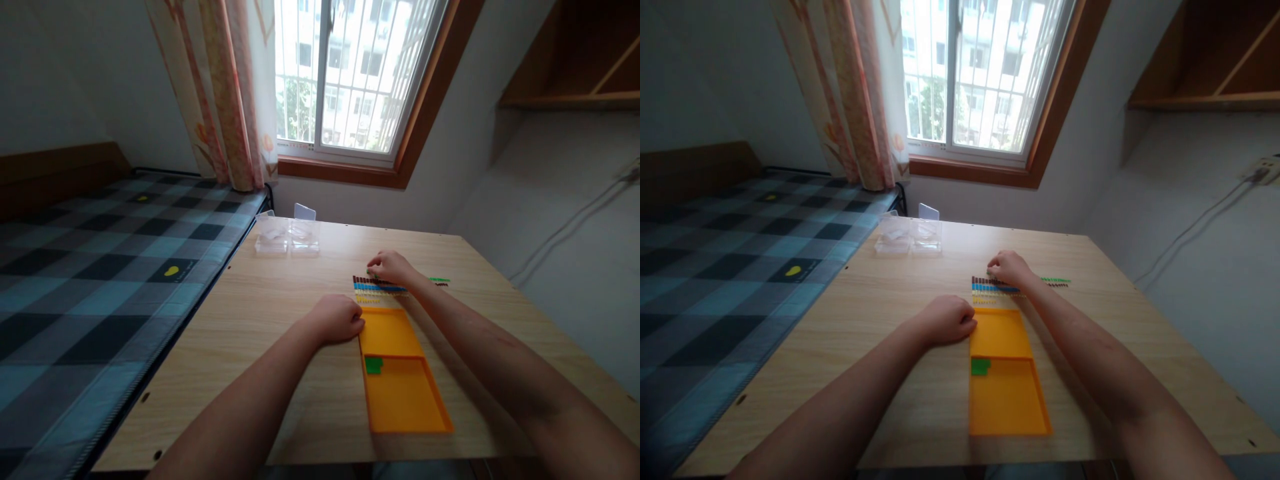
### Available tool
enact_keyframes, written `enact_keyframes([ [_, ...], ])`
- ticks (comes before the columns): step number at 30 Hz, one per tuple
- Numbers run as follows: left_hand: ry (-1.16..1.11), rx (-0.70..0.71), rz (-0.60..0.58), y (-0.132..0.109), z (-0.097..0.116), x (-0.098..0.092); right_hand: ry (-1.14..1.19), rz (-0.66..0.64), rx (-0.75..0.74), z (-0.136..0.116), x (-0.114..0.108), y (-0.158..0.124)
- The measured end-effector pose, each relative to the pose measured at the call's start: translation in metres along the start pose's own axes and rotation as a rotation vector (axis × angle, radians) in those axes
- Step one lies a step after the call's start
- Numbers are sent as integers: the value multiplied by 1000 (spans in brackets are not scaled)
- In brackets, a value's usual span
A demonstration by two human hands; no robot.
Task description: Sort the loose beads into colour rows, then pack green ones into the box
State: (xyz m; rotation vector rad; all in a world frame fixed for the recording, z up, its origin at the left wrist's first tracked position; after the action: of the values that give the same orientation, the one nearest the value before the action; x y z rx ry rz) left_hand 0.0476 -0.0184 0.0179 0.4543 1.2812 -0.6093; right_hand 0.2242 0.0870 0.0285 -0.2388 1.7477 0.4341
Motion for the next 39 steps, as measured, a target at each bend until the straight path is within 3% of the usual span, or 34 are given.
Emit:
enact_keyframes([
  [7,5,4,-23,1,1,1,-28,-18,14,-7,-1,3],
  [12,20,17,9,-1,1,0,18,84,-20,-19,-26,-15],
  [14,24,18,4,-1,1,0,141,184,-117,-31,-43,-41],
  [19,34,12,-11,0,2,-2,291,258,-324,-75,-63,-137],
  [22,32,2,-9,0,2,-2,286,199,-384,-106,-50,-186],
  [26,35,-8,-8,0,0,-1,240,141,-339,-131,-22,-221],
  [32,49,-10,0,0,-1,-1,194,137,-263,-136,-2,-230],
  [39,43,-23,-13,-1,-1,-3,156,121,-271,-136,-5,-211],
])
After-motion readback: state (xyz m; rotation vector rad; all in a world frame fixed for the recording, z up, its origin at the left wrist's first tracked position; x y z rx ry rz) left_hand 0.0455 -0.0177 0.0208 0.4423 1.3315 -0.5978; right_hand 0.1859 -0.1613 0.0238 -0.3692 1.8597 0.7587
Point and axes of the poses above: each hand's wrist, its own y-axis towards the middle knuckle, its own x-axis out of the palm, z = x × y, the point moved 6 cm from there along y, towards the middle knuckle, and after that the axes turned 10 degrees about -x, right-handed, at the moved point
